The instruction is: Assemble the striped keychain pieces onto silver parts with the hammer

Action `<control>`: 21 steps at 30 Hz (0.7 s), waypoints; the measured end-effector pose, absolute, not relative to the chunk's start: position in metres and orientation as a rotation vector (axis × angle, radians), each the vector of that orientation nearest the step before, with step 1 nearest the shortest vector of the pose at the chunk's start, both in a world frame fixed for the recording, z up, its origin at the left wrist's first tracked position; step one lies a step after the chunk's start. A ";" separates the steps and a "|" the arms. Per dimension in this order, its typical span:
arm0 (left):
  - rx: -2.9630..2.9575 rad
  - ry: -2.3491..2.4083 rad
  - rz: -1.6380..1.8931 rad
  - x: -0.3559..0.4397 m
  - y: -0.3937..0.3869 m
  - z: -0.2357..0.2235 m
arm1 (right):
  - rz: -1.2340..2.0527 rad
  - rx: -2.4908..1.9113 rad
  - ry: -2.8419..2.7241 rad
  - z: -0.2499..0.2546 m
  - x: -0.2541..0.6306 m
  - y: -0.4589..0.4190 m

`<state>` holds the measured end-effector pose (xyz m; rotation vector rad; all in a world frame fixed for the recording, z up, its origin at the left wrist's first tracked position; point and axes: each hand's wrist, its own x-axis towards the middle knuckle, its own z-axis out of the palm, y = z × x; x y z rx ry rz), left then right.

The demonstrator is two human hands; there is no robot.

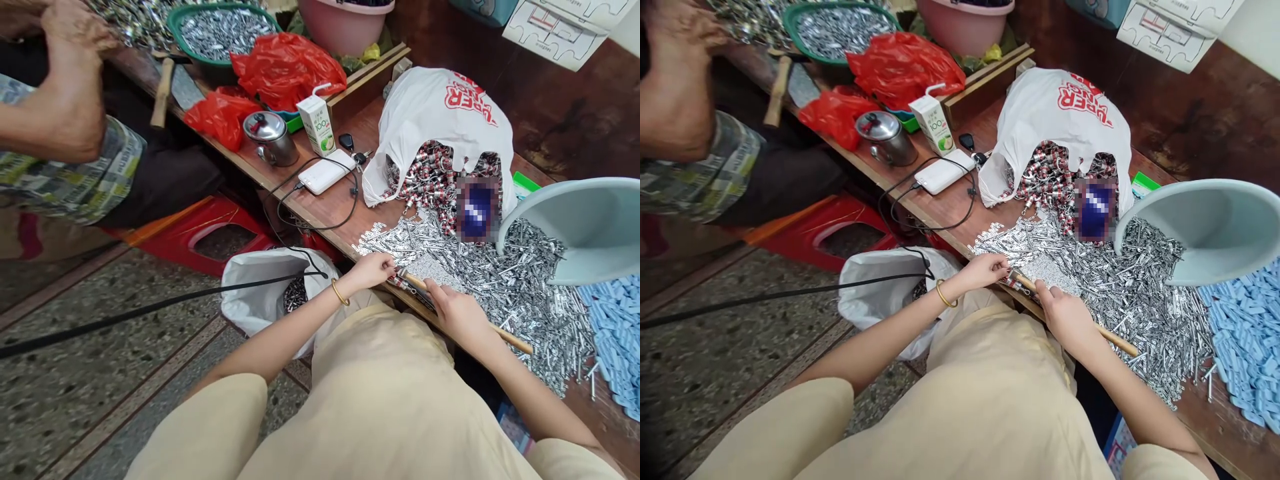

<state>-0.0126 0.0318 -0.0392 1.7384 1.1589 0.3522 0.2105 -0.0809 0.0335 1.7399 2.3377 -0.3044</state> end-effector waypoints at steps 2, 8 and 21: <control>1.623 1.098 0.382 -0.016 0.033 -0.047 | -0.310 1.763 2.332 0.032 0.211 -0.081; 1.642 1.152 0.443 -0.016 0.029 -0.046 | -0.396 1.865 2.392 0.041 0.214 -0.083; 1.660 1.140 0.443 -0.013 0.030 -0.038 | -0.405 1.834 2.367 0.044 0.208 -0.078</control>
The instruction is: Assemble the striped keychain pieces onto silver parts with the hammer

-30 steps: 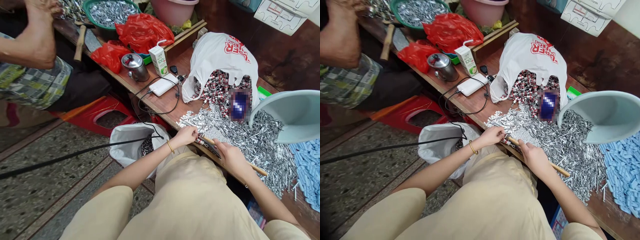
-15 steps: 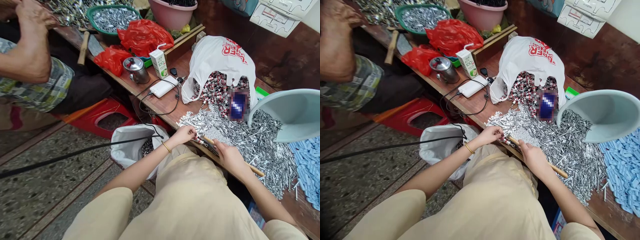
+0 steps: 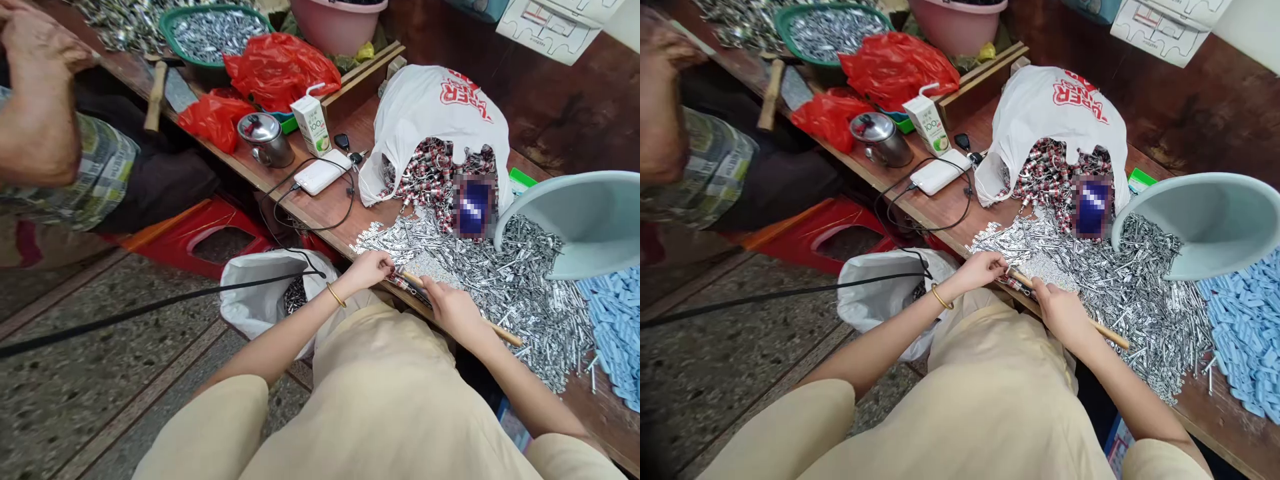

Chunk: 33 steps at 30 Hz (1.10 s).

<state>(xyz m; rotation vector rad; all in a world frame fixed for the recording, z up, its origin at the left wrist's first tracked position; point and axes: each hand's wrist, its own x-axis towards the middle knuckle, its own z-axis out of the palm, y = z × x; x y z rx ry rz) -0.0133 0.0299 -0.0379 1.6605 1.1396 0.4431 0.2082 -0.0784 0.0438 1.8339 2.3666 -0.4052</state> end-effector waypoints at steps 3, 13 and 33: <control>1.593 1.076 0.505 -0.017 0.028 -0.037 | -0.390 1.882 2.364 0.032 0.216 -0.075; 1.549 0.973 0.669 -0.013 0.024 -0.051 | 0.054 2.491 2.290 -0.038 0.246 -0.076; 2.456 0.779 1.096 0.002 0.005 -0.050 | -0.095 3.247 1.843 -0.027 0.386 -0.075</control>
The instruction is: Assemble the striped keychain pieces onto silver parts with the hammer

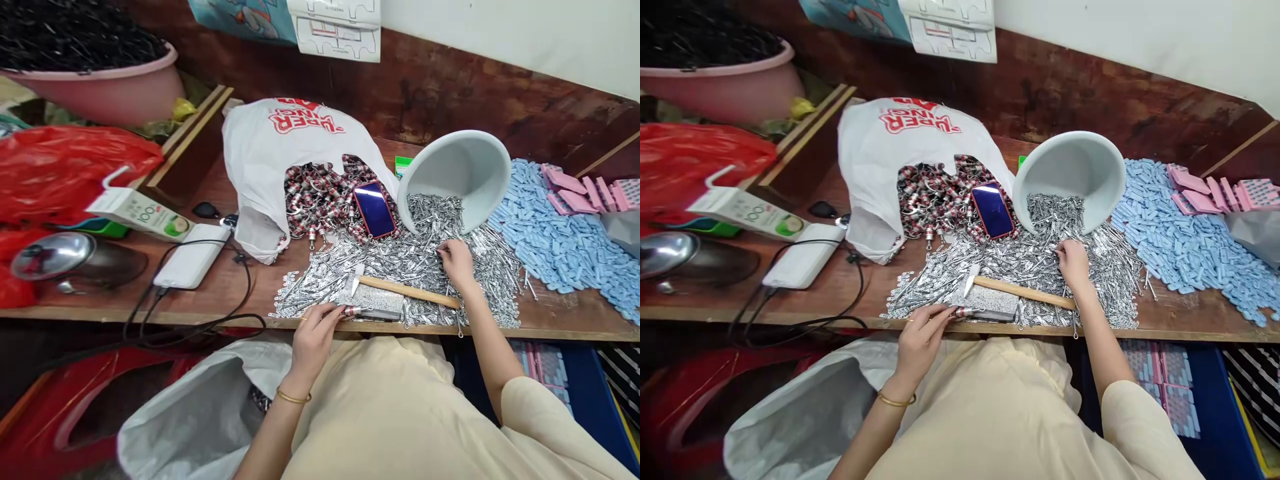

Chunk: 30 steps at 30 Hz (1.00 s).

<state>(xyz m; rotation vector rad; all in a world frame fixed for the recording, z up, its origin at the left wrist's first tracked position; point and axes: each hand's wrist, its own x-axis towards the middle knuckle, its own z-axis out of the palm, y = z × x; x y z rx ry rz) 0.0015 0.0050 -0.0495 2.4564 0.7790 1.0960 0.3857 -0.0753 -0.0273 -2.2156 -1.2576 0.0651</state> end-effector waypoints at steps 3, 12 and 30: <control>2.374 0.788 1.139 0.003 0.006 -0.048 | 0.286 -2.018 -1.124 -0.025 0.365 -0.072; 2.348 0.745 1.042 0.003 0.008 -0.051 | 0.865 -1.476 -1.457 -0.021 0.226 -0.052; 2.063 0.760 1.027 0.004 0.001 -0.045 | 0.715 -1.434 -1.828 -0.013 0.202 -0.053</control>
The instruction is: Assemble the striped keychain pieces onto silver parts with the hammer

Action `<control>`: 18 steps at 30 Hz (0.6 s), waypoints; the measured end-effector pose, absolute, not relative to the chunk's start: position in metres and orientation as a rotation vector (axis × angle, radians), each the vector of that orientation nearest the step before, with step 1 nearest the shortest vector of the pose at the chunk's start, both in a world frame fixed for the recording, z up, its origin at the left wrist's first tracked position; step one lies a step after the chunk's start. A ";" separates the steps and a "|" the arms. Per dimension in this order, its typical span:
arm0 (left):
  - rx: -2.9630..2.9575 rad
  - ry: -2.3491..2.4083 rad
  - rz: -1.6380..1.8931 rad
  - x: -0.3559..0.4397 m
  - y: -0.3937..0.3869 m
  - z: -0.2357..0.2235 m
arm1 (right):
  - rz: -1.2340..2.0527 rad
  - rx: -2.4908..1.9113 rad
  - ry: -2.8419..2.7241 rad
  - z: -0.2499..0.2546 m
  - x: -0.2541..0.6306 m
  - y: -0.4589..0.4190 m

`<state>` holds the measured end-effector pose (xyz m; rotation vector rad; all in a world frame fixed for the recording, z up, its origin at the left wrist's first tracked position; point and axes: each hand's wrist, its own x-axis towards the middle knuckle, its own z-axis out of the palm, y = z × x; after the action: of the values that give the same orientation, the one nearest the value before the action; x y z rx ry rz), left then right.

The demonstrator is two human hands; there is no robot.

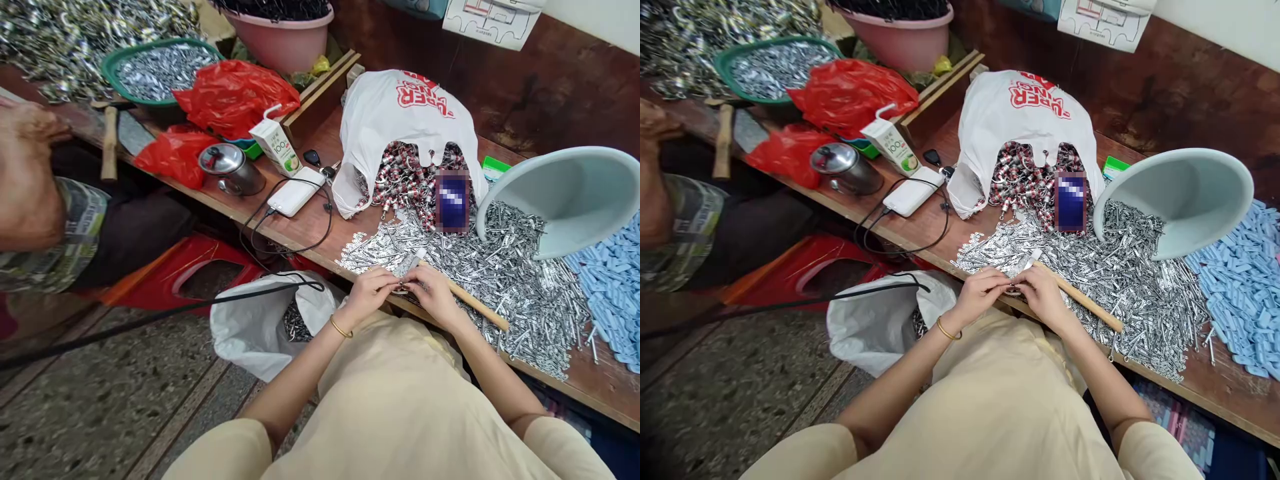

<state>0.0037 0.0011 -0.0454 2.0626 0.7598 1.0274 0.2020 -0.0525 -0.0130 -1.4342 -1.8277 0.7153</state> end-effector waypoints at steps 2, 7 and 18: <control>1.955 0.800 1.075 0.005 -0.002 -0.040 | 0.684 -1.480 -1.737 -0.013 0.199 -0.059; 1.863 0.870 1.106 0.011 -0.013 -0.026 | 0.834 -1.497 -1.457 -0.014 0.192 -0.070; 2.268 0.688 0.926 -0.001 -0.011 0.008 | 0.959 -1.372 -1.549 0.020 0.206 -0.069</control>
<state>-0.0014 -0.0112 0.0078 2.2682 0.6878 0.9262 0.2060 -0.0692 0.0203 -1.3716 -1.5495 0.9590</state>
